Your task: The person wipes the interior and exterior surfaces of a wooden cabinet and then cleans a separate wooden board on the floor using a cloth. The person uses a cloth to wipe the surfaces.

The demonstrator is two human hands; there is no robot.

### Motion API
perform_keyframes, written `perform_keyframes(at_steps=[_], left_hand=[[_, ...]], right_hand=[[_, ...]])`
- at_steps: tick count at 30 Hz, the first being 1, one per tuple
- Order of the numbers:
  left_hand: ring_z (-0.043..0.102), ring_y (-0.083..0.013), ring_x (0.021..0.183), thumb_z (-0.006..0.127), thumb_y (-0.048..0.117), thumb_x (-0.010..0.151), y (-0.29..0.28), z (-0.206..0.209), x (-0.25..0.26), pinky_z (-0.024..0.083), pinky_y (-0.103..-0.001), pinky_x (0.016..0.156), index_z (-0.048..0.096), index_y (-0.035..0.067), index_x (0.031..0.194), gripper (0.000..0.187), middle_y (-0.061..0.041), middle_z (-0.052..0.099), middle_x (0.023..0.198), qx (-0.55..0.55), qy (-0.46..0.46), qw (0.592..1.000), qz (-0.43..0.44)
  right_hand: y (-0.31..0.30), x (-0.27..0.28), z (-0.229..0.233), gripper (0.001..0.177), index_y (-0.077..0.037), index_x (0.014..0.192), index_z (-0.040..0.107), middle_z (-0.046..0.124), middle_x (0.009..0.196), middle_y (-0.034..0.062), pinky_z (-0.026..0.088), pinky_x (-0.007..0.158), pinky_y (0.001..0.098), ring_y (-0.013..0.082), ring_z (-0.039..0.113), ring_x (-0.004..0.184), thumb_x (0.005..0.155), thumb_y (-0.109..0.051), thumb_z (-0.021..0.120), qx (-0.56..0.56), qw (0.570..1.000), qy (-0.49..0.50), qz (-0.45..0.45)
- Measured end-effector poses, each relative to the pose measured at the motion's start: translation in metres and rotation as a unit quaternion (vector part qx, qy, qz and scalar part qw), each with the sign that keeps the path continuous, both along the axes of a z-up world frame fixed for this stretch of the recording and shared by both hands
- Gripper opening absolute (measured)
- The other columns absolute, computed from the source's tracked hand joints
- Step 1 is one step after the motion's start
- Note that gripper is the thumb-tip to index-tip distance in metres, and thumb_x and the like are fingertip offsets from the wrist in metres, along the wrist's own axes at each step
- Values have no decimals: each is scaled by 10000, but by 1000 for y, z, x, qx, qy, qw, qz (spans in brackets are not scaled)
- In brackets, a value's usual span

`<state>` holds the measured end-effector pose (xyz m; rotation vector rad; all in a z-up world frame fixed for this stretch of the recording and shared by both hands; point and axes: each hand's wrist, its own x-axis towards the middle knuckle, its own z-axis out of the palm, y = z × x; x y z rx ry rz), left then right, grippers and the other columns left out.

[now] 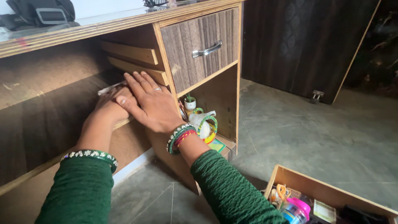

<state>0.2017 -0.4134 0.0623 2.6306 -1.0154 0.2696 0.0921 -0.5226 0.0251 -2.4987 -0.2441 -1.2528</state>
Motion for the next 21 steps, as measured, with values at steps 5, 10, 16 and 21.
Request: perform_keyframes(at_steps=[5, 10, 16, 21], left_hand=[[522, -305, 1395, 495, 409, 941, 6, 0, -8, 448, -404, 1111, 584, 149, 1404, 539, -104, 560, 1514, -24, 21, 997, -72], [510, -296, 1377, 459, 439, 967, 9, 5, -19, 436, -411, 1083, 524, 166, 1434, 545, -101, 525, 1506, -50, 60, 994, -77], [483, -325, 1399, 309, 451, 1035, 20, 3, -9, 413, -448, 1114, 529, 182, 1440, 534, -119, 498, 1534, -14, 47, 998, 28], [484, -333, 1405, 403, 518, 990, 39, -12, 20, 390, -468, 1141, 523, 154, 1437, 589, -177, 502, 1521, 40, -17, 997, 68]], right_hand=[[-7, 3, -3, 785, -80, 1602, 367, 390, 1651, 186, 310, 1192, 495, 339, 298, 1575, 1045, -629, 289, 31, 999, 7, 31], [-10, 1, 2, 773, -100, 1594, 392, 387, 1659, 176, 286, 1207, 496, 326, 312, 1568, 1049, -628, 248, 60, 995, 43, 68], [6, 11, 8, 821, -131, 1551, 446, 421, 1602, 172, 297, 1188, 494, 305, 378, 1499, 980, -685, 241, 38, 991, 116, -46], [43, 42, 23, 882, -111, 1508, 459, 406, 1611, 115, 227, 1204, 555, 284, 352, 1503, 935, -729, 197, 60, 977, 176, -101]])
